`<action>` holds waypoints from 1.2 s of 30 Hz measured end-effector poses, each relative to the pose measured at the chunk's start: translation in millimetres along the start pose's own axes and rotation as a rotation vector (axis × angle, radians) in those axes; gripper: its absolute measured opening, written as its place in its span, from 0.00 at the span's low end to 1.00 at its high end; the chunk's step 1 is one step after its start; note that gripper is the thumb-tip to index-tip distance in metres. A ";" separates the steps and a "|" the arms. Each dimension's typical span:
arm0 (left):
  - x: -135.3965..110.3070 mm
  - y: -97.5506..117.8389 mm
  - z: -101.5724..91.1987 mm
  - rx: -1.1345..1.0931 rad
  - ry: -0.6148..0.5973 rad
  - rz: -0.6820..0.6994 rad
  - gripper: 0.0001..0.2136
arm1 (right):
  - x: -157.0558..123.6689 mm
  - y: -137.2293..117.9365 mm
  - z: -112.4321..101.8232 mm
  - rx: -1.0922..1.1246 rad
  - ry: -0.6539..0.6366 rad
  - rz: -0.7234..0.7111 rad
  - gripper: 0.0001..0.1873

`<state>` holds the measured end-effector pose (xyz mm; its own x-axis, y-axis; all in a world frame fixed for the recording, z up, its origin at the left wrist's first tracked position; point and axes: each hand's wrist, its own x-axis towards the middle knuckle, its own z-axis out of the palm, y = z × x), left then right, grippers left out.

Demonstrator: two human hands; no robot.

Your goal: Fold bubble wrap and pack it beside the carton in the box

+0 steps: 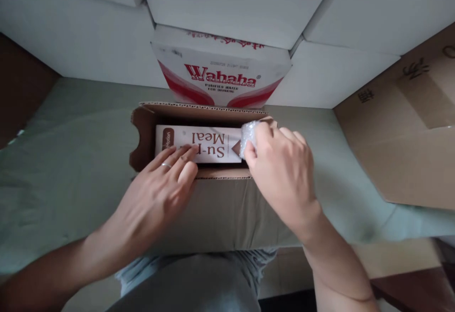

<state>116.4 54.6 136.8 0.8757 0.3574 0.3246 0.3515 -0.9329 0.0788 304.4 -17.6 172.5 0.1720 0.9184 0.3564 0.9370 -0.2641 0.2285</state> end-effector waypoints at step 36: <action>-33.5 27.2 -1.4 0.026 -0.022 -0.062 0.10 | -115.7 25.0 90.8 1.244 -0.025 0.349 0.33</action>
<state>96.2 17.3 129.3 0.8590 0.4153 0.2992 0.4133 -0.9076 0.0734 335.5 -103.7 54.8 0.4563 0.8657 0.2059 0.4909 -0.0519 -0.8696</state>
